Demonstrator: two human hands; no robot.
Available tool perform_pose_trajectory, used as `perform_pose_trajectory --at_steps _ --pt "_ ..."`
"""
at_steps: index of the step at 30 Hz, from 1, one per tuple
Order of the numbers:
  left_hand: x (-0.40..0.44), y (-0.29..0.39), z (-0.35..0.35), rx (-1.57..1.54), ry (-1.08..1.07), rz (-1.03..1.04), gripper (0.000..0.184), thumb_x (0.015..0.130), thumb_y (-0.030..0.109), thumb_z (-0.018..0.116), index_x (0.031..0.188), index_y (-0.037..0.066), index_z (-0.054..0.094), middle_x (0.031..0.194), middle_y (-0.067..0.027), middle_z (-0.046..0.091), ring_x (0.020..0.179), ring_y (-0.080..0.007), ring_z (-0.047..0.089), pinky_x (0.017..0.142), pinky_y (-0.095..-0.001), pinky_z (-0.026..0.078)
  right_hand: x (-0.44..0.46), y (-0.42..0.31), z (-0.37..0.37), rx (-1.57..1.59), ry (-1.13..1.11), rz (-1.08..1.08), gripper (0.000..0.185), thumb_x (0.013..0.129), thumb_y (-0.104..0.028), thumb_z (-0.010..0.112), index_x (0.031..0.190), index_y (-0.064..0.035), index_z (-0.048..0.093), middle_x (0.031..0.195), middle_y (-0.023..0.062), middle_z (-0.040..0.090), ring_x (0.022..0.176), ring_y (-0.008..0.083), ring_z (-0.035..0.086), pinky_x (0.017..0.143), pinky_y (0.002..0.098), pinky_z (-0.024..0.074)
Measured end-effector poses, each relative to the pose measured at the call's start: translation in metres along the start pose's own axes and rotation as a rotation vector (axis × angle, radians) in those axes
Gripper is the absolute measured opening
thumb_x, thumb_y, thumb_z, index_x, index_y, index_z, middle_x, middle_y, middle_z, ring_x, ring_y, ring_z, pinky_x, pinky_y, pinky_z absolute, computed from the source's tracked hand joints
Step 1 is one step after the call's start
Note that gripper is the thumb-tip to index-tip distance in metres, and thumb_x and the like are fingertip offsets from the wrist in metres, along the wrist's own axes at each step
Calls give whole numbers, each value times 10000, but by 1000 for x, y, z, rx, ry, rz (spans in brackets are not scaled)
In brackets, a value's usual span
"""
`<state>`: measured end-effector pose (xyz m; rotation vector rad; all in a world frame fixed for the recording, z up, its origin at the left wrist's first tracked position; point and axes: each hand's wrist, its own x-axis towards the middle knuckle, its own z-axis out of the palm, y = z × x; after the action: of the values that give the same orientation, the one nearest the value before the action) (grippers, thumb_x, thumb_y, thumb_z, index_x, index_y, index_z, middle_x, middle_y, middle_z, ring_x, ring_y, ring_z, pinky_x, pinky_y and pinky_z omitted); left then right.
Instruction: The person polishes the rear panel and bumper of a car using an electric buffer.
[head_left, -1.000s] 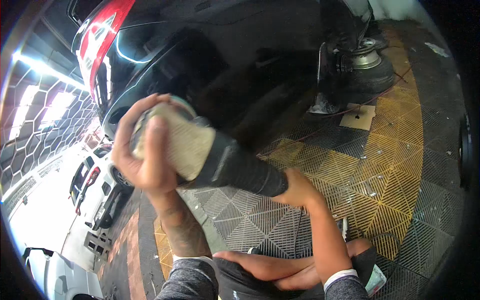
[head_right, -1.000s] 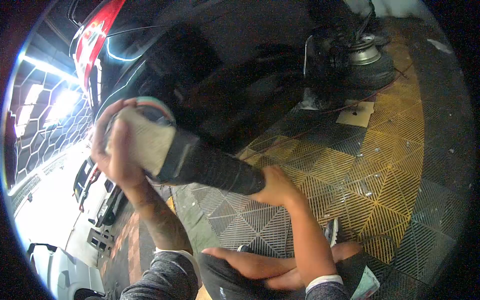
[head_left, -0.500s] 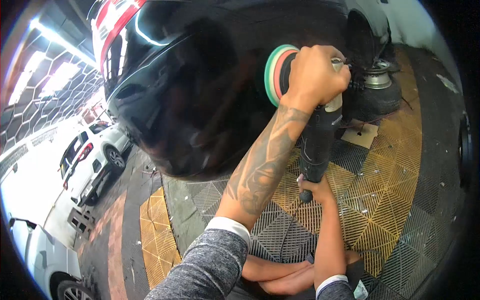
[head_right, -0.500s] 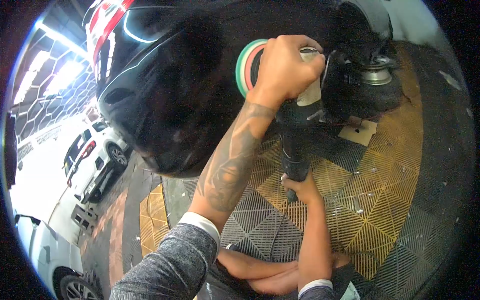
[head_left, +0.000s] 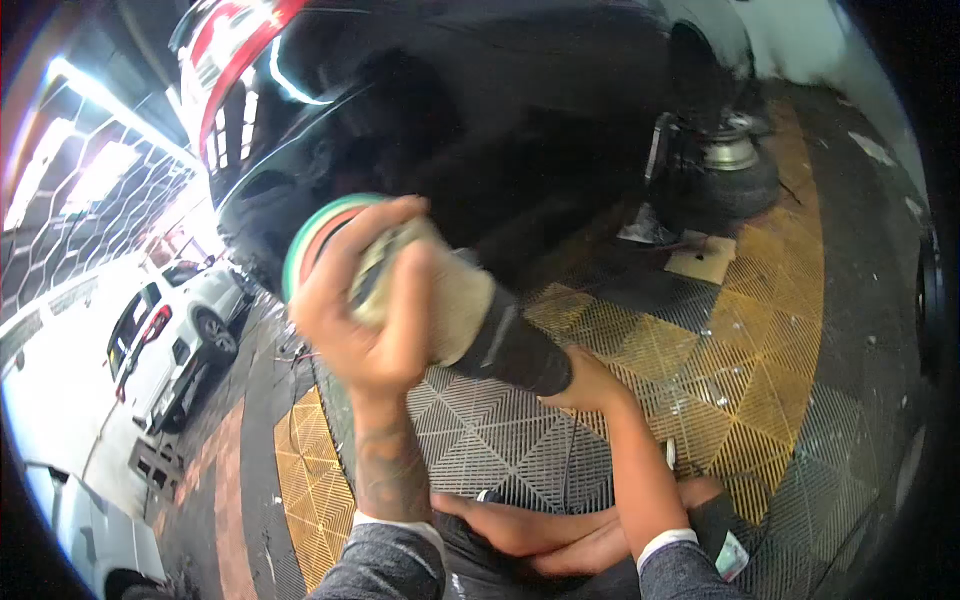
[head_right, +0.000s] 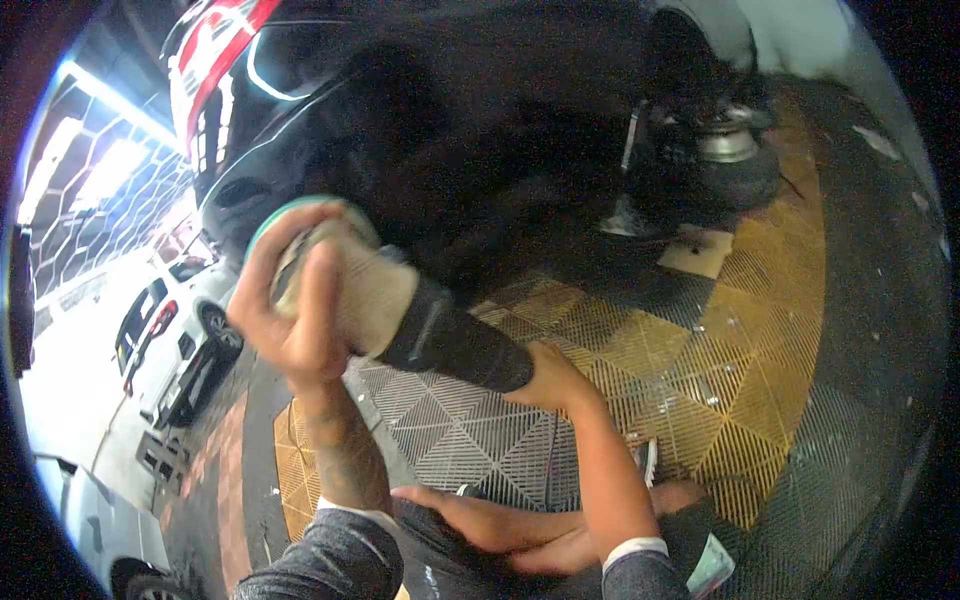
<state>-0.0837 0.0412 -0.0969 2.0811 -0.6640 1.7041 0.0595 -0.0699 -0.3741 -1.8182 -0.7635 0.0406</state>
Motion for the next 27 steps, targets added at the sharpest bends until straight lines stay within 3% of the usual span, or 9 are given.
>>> perform_pose_trajectory --at_steps 2,6,8,15,18,21,23,24,27 --pt "-21 6 -1 -34 106 -80 248 805 77 685 1020 -29 748 972 -159 759 932 -262 721 885 -356 542 -1 -36 -34 41 -222 113 805 555 -306 944 1228 35 661 1179 234 706 1090 347 690 980 405 527" --pt "-46 -2 28 5 87 -68 252 802 71 708 1031 -27 750 992 -165 760 937 -290 724 905 -380 542 10 43 -44 52 -287 89 765 548 -295 939 1185 38 678 1119 227 726 1037 340 706 941 398 537" --pt "-39 -5 67 68 62 59 254 807 101 731 1044 14 759 942 -150 762 849 -280 738 833 -362 562 4 101 -47 25 -39 95 672 546 -272 936 1104 27 709 1008 193 754 929 335 721 881 387 550" --pt "-37 -17 225 -255 -36 -213 209 813 197 736 964 54 758 835 -206 733 747 -349 731 695 -417 568 -38 113 -132 274 117 309 726 509 -164 875 1172 35 658 1090 149 730 973 290 693 905 392 533" --pt "-42 -11 214 -229 11 -218 214 814 157 730 986 30 744 861 -205 740 768 -350 739 708 -410 577 -33 150 -133 234 112 259 763 529 -92 826 1244 54 601 1129 121 709 1000 262 667 921 383 521" --pt "-55 -7 171 -259 111 -186 230 813 101 731 1022 4 735 903 -191 750 790 -319 750 737 -391 583 -35 113 -134 47 138 331 703 519 -89 842 1176 55 639 1083 111 726 960 236 677 890 364 529" --pt "-66 -1 132 -222 160 -174 251 811 59 729 1051 -13 732 944 -177 755 838 -294 751 792 -371 579 -29 91 -138 65 -22 150 593 553 -119 880 1092 44 693 975 96 751 879 195 687 839 341 535" --pt "-72 1 113 -204 187 -172 259 807 70 733 1052 -13 738 963 -180 756 874 -296 744 841 -368 568 -32 51 -136 66 -17 141 551 547 -134 880 1045 36 717 946 96 757 849 192 688 816 347 540" --pt "-88 3 63 -118 253 -188 276 809 63 680 1063 -21 746 1001 -184 766 966 -306 743 930 -394 554 -26 51 -134 -87 -159 79 458 548 -143 880 952 20 738 874 100 759 796 189 694 780 355 545"
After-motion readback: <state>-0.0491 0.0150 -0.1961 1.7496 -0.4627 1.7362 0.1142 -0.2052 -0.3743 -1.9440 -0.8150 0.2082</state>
